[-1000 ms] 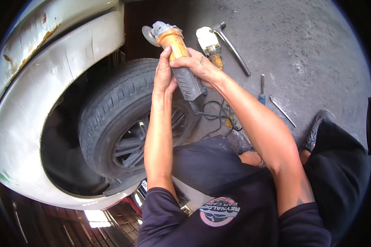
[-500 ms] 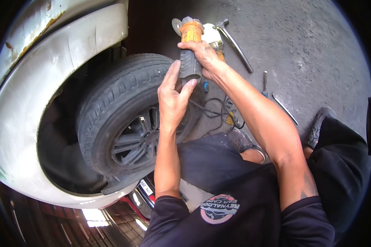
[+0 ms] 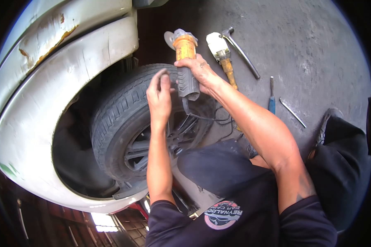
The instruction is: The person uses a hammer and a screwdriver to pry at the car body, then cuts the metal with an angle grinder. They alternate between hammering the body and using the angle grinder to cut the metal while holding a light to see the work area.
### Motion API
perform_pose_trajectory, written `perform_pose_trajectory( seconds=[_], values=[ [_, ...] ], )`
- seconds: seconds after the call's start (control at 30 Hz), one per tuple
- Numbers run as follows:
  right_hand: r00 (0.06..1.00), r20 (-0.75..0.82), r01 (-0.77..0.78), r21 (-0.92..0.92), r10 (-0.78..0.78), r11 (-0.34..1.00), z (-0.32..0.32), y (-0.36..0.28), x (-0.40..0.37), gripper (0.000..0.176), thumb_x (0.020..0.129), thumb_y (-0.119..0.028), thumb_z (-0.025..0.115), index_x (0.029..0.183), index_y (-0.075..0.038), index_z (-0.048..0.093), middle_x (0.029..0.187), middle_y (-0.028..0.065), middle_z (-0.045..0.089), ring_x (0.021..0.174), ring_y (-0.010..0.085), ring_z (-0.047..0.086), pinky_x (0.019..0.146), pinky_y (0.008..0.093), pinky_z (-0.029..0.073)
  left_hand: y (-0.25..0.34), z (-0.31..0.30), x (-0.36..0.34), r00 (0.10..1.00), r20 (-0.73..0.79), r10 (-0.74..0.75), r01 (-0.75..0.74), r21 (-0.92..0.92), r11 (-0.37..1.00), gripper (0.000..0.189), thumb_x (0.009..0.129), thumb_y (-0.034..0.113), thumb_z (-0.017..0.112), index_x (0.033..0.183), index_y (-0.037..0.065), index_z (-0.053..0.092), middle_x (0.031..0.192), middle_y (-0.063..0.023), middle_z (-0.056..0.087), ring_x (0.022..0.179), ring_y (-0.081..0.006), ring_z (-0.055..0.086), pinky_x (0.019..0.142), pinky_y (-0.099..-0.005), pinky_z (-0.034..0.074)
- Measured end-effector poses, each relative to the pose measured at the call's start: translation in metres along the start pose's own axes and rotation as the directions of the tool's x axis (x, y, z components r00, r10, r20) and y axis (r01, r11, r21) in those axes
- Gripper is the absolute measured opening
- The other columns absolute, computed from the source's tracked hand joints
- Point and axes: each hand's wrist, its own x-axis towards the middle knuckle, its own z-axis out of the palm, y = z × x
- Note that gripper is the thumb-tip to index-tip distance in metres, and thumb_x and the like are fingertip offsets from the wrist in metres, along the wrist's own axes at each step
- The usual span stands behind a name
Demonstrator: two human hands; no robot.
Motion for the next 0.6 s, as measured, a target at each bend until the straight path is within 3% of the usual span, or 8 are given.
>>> perform_pose_trajectory(
  seconds=[0.1, 0.17, 0.23, 0.33, 0.4, 0.43, 0.5, 0.6],
  values=[
    [0.994, 0.105, -0.032, 0.066, 0.025, 0.997, 0.007, 0.007, -0.001, 0.06, 0.084, -0.019, 0.079, 0.129, -0.001, 0.043, 0.101, 0.0128, 0.062, 0.079, 0.0224, 0.07, 0.066, 0.0382, 0.066, -0.015, -0.004, 0.04, 0.957, 0.102, -0.271, 0.287, -0.21, 0.935, 0.077, 0.107, 0.059, 0.053, 0.141, -0.01, 0.054, 0.122, -0.0162, 0.069, 0.105, -0.0218, 0.069, 0.087, -0.0342, 0.058],
    [0.985, 0.173, -0.026, 0.049, 0.017, 0.998, 0.017, 0.013, 0.007, 0.063, 0.084, -0.018, 0.079, 0.132, -0.002, 0.042, 0.102, 0.0139, 0.062, 0.079, 0.023, 0.071, 0.065, 0.0383, 0.065, -0.021, -0.008, 0.064, 0.858, 0.393, -0.33, 0.474, -0.362, 0.803, 0.074, 0.105, 0.06, 0.055, 0.138, -0.006, 0.057, 0.124, -0.0157, 0.068, 0.106, -0.0215, 0.07, 0.091, -0.0346, 0.057],
    [0.987, 0.159, 0.005, 0.059, -0.015, 0.998, 0.028, 0.02, 0.007, 0.065, 0.083, -0.021, 0.079, 0.133, -0.001, 0.042, 0.101, 0.0148, 0.062, 0.074, 0.023, 0.07, 0.062, 0.0369, 0.064, -0.018, -0.008, 0.077, 0.841, 0.407, -0.356, 0.529, -0.485, 0.696, 0.057, 0.102, 0.049, 0.066, 0.128, -0.001, 0.062, 0.109, -0.0109, 0.071, 0.1, -0.0198, 0.071, 0.088, -0.0343, 0.059],
    [0.987, 0.158, -0.017, 0.081, 0.004, 0.997, 0.035, 0.017, 0.008, 0.066, 0.083, -0.021, 0.079, 0.132, 0.0, 0.041, 0.101, 0.0151, 0.062, 0.074, 0.0226, 0.07, 0.061, 0.0361, 0.063, -0.024, -0.011, 0.091, 0.829, 0.409, -0.381, 0.555, -0.516, 0.653, 0.054, 0.1, 0.045, 0.069, 0.127, -0.001, 0.062, 0.108, -0.0108, 0.071, 0.096, -0.0198, 0.072, 0.085, -0.0343, 0.06],
    [0.978, 0.168, -0.131, 0.039, 0.123, 0.991, 0.034, 0.015, 0.012, 0.072, 0.077, -0.023, 0.08, 0.135, 0.0, 0.045, 0.113, 0.0156, 0.06, 0.099, 0.0238, 0.066, 0.081, 0.039, 0.059, -0.026, -0.012, 0.093, 0.86, 0.375, -0.347, 0.502, -0.496, 0.708, 0.055, 0.099, 0.045, 0.071, 0.126, -0.002, 0.062, 0.107, -0.0115, 0.071, 0.092, -0.0187, 0.072, 0.081, -0.0329, 0.061],
    [0.979, 0.164, -0.129, 0.042, 0.121, 0.991, 0.033, 0.015, 0.014, 0.072, 0.077, -0.023, 0.08, 0.135, 0.0, 0.045, 0.113, 0.0156, 0.06, 0.099, 0.0238, 0.066, 0.081, 0.039, 0.059, -0.026, -0.011, 0.094, 0.857, 0.379, -0.348, 0.505, -0.493, 0.708, 0.055, 0.099, 0.045, 0.071, 0.126, -0.002, 0.062, 0.107, -0.0115, 0.071, 0.092, -0.0187, 0.072, 0.081, -0.0329, 0.061],
    [0.979, 0.199, -0.063, 0.045, 0.053, 0.997, 0.032, 0.016, 0.017, 0.065, 0.083, -0.021, 0.079, 0.131, 0.001, 0.041, 0.099, 0.0149, 0.062, 0.072, 0.0224, 0.07, 0.061, 0.0362, 0.063, -0.026, -0.01, 0.092, 0.886, 0.354, -0.3, 0.451, -0.505, 0.736, 0.056, 0.099, 0.047, 0.071, 0.126, -0.002, 0.062, 0.105, -0.0111, 0.07, 0.09, -0.0166, 0.072, 0.079, -0.0306, 0.061],
    [0.979, 0.191, -0.083, 0.067, 0.069, 0.994, 0.033, 0.017, 0.022, 0.065, 0.083, -0.021, 0.079, 0.131, 0.001, 0.041, 0.098, 0.0149, 0.061, 0.069, 0.0232, 0.069, 0.061, 0.0364, 0.064, -0.025, -0.008, 0.093, 0.899, 0.339, -0.277, 0.421, -0.499, 0.758, 0.057, 0.099, 0.048, 0.071, 0.125, -0.002, 0.061, 0.104, -0.0103, 0.069, 0.09, -0.0155, 0.071, 0.078, -0.0297, 0.061]
  ],
)
